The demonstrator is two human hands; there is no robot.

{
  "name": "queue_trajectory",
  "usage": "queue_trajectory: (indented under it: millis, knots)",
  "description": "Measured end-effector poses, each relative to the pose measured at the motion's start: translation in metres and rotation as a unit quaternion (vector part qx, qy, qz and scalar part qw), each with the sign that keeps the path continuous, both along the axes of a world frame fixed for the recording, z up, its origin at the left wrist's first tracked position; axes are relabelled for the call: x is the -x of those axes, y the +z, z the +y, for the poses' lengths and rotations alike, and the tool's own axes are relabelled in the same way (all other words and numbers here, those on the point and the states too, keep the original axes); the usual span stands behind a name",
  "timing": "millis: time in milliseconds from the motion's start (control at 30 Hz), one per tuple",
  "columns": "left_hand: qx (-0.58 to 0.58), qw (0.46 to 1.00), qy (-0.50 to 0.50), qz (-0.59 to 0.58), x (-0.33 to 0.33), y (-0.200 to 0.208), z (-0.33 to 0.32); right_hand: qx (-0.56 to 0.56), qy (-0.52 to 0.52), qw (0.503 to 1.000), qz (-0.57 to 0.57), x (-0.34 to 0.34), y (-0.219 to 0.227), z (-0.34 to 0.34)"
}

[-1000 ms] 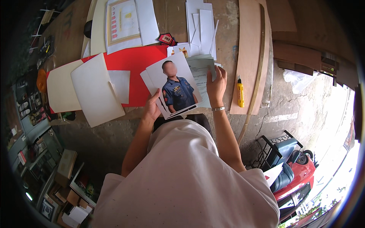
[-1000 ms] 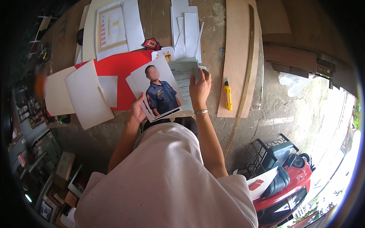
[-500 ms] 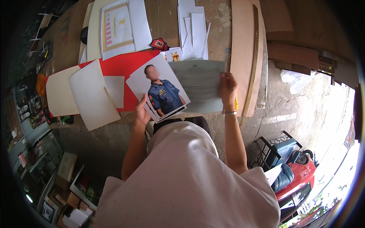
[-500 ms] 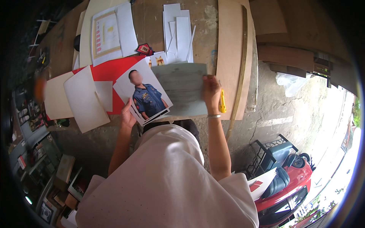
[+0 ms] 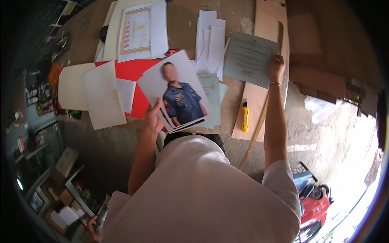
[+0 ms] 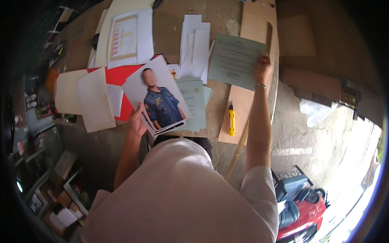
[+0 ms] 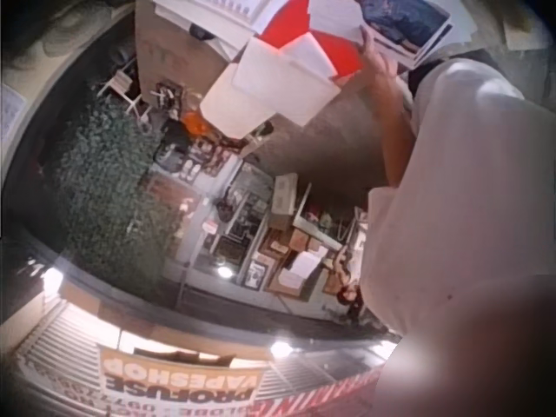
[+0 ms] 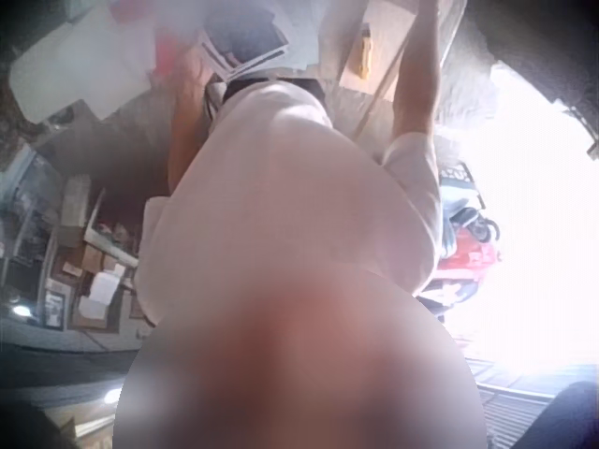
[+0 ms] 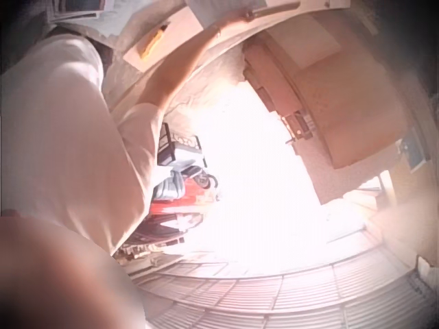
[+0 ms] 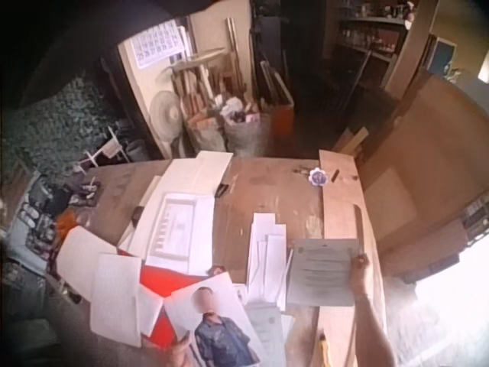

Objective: The person sorts through a stack of documents and photographs on a workbench, then uses a utility knife and ruler to cut a certificate. The person continues to handle and inspect multiple photographs of a uniformed individual.

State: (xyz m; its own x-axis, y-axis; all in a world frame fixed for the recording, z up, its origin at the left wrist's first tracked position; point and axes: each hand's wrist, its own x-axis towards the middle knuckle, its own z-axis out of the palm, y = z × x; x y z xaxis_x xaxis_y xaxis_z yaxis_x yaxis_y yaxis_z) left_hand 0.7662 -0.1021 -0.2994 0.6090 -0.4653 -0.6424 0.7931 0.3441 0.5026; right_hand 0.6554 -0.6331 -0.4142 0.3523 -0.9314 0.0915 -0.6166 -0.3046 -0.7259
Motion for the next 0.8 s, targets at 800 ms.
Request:
queue_trajectory:
  millis: [800]
  knots:
    - [-0.027,0.997,-0.047,-0.059,0.009,0.030,-0.038,-0.304,0.239,0.887,-0.253,-0.005,0.159,0.246]
